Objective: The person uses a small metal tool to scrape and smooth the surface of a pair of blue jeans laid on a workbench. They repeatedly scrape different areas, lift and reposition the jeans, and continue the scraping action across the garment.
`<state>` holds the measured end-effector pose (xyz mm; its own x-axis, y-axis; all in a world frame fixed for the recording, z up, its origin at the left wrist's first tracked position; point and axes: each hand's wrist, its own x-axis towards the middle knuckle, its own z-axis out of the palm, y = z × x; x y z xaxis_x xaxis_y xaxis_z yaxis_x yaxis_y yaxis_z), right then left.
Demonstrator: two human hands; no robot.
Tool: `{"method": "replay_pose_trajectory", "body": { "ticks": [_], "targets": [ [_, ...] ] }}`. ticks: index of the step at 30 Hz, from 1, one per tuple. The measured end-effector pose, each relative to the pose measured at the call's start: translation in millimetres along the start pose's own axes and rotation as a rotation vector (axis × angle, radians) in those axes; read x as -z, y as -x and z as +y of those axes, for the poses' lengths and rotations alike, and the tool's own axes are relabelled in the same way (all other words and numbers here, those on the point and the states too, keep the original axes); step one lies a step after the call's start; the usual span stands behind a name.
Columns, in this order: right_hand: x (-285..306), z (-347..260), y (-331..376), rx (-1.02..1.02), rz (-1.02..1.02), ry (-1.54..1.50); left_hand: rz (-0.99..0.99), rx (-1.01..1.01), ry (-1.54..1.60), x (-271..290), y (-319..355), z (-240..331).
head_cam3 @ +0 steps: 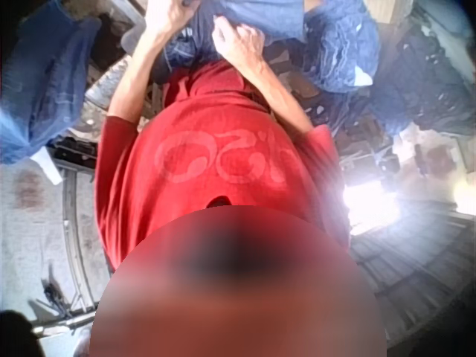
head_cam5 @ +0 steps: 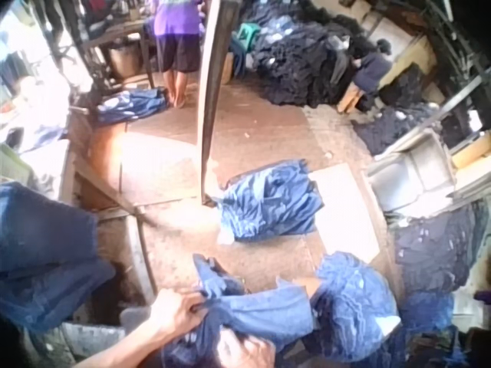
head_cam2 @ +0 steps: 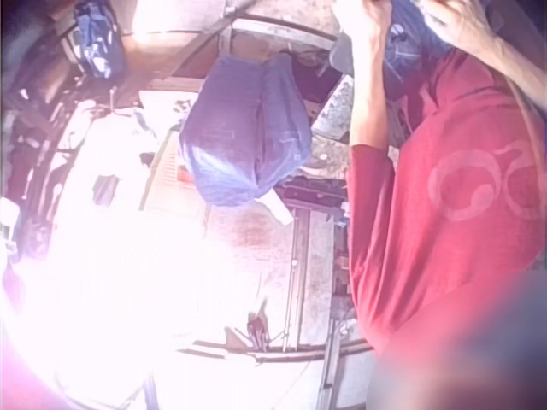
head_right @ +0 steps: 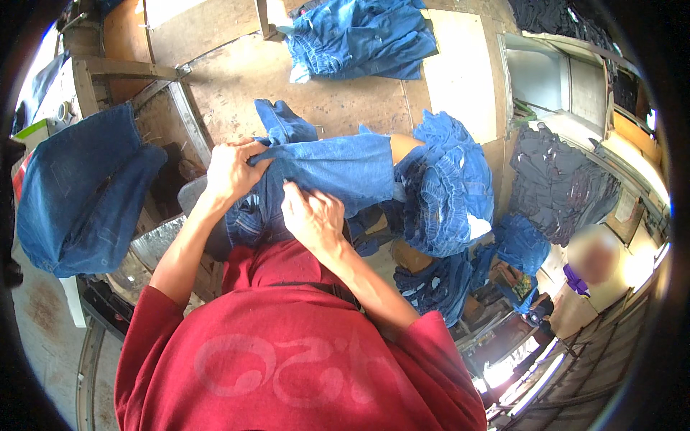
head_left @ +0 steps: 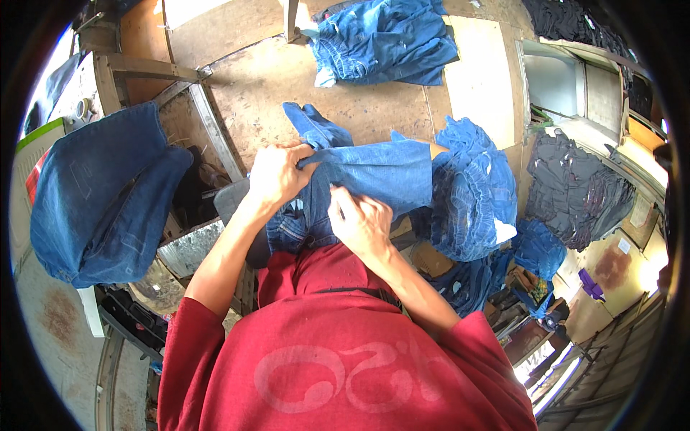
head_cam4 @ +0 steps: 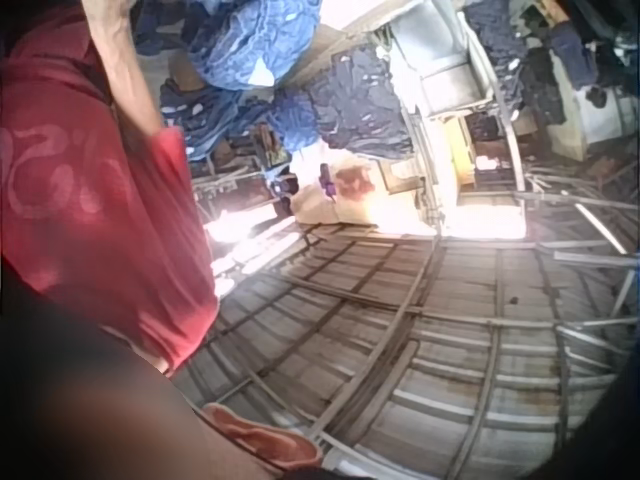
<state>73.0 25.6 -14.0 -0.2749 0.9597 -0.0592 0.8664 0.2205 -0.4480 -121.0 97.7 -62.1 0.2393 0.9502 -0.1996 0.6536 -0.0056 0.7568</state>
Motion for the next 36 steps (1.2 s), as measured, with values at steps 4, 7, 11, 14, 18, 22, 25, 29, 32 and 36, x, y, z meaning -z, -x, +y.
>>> {"method": "replay_pose_trajectory", "body": {
  "ticks": [4,7,11,14,18,22,25,29,32,36],
  "targets": [
    [11,3,6,-0.074,-0.069,-0.114,-0.017,0.014,0.003,1,0,0],
    [-9,10,-7,-0.042,0.083,-0.162,-0.017,0.019,-0.001,1,0,2],
    [-27,14,-18,0.029,0.102,-0.068,-0.025,0.027,-0.004,1,-1,2],
    [-15,10,-13,0.032,0.037,-0.054,0.029,-0.018,-0.030,0,-1,3],
    [12,5,2,-0.029,-0.101,-0.045,0.022,-0.014,-0.025,1,-1,4],
    [-2,7,-6,-0.048,0.039,-0.159,-0.020,0.024,-0.025,1,0,4],
    [-18,10,-16,-0.024,0.080,-0.091,0.024,0.001,-0.016,1,0,5],
    [-21,7,-21,0.008,0.082,-0.003,0.035,0.005,-0.019,0,-1,6],
    [-10,4,-14,0.021,0.054,-0.007,0.033,0.004,-0.015,0,0,5],
    [7,0,9,0.016,0.041,-0.041,0.059,-0.034,-0.014,0,0,3]
  ]
}}
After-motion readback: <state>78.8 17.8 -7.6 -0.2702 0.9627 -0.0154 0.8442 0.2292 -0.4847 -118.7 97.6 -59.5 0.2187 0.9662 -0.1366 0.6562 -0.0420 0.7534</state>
